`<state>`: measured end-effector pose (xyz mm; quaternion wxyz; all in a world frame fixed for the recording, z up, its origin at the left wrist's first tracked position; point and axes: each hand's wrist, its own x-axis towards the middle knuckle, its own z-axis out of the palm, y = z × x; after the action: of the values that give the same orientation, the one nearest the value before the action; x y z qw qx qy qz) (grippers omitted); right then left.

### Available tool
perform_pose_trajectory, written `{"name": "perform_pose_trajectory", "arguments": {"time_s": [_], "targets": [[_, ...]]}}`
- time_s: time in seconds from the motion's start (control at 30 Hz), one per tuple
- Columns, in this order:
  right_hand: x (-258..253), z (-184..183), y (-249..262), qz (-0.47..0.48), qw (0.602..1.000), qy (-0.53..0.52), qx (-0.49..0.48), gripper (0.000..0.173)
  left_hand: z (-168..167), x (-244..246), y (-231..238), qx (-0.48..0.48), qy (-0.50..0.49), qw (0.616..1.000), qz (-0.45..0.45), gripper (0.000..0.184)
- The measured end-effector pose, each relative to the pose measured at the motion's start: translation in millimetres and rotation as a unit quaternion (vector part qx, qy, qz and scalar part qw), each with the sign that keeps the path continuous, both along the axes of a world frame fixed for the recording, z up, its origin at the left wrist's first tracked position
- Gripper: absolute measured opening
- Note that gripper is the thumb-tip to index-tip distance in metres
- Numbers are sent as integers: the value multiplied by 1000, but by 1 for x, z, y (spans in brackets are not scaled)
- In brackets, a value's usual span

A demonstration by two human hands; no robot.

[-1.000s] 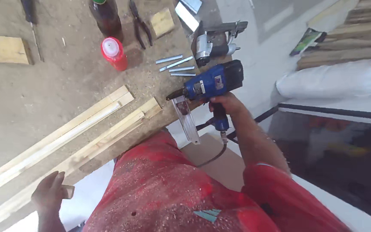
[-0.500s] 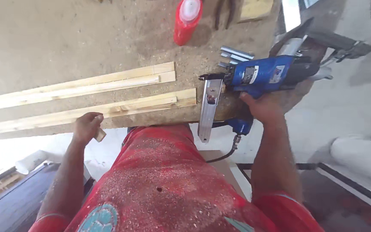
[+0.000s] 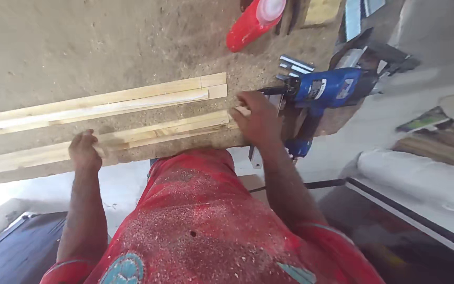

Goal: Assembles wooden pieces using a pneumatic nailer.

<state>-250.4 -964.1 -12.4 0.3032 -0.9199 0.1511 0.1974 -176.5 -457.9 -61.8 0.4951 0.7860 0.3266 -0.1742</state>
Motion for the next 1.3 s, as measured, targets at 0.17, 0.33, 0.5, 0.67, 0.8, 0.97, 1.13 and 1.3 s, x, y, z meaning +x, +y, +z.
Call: {"name": "perform_pose_trajectory", "arguments": {"time_s": [0.17, 0.33, 0.5, 0.67, 0.8, 0.97, 1.13, 1.3], "targets": [[60, -79, 47, 122, 992, -36, 9, 43, -21, 32, 46, -82, -43, 977, 191, 28], [69, -51, 44, 136, 990, 17, 42, 30, -21, 48, 87, -182, -76, 932, 306, 31], [43, -7, 40, 52, 986, -6, 159, 32, -30, 58, 128, -452, -201, 801, 336, 64], [40, -18, 52, -144, 951, 10, 272, 37, -32, 86, 136, -391, -193, 844, 312, 57], [54, -55, 67, -323, 897, -14, 301, 34, -28, 94, 142, -44, -66, 964, 255, 44], [63, -77, 88, -318, 932, 11, 171, 27, -34, 99, 153, 129, 6, 969, 211, 50], [66, -84, 81, -219, 969, 49, 108, 27, -47, 106, 164, 153, 49, 969, 188, 54], [66, -88, 79, -182, 979, 50, 77, 30, -48, 108, 168, 163, 59, 971, 166, 53]]}}
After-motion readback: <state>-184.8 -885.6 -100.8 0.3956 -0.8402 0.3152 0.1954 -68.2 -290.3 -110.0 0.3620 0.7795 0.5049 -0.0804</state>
